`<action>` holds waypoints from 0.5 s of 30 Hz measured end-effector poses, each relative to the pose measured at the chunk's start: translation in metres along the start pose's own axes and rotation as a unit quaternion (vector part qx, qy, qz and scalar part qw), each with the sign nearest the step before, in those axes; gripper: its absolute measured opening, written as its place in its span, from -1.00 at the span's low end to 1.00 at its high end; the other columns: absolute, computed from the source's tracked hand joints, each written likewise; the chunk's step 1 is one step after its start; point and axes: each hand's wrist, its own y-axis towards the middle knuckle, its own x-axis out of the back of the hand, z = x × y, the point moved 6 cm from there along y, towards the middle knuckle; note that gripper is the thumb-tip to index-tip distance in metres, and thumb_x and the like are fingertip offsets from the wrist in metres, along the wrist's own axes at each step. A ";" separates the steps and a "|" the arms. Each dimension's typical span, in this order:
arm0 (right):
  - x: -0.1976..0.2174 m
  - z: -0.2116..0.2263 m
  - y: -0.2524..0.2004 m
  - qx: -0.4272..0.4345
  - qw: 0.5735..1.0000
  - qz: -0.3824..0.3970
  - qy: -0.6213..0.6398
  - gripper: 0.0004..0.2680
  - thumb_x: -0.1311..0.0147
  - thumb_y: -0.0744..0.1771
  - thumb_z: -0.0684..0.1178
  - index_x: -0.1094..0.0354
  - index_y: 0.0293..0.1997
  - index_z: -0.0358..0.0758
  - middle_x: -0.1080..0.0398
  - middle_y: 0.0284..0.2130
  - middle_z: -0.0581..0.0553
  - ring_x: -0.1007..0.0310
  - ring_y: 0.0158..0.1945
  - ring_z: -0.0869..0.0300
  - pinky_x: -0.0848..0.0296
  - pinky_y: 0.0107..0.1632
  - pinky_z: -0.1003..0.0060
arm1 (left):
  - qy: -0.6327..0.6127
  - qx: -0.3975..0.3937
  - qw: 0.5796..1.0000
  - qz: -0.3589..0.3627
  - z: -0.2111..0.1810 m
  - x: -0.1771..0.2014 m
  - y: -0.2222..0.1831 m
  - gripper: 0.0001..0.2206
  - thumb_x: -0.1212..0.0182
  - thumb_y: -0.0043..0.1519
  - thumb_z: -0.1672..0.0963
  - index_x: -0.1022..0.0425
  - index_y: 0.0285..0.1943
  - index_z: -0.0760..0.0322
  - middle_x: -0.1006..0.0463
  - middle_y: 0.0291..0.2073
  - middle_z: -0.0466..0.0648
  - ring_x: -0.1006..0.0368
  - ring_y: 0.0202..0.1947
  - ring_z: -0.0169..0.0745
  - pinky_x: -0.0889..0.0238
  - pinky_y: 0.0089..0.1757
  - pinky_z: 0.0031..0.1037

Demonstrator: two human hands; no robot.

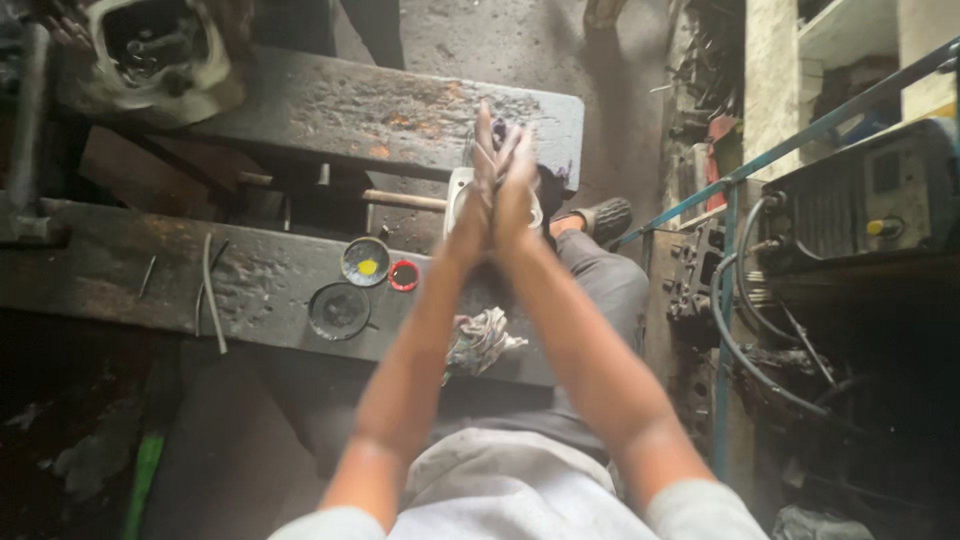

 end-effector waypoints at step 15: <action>0.008 0.031 0.046 0.054 0.997 -0.061 0.010 -0.41 0.48 0.43 0.33 0.30 0.58 -0.30 0.23 0.52 -0.29 0.28 0.55 0.01 0.25 0.47 0.19 | 0.336 -0.109 0.935 -0.025 0.005 -0.028 -0.068 -0.21 0.37 0.44 -0.25 0.43 0.70 0.17 0.29 0.66 0.19 0.37 0.67 0.14 0.44 0.51 -0.10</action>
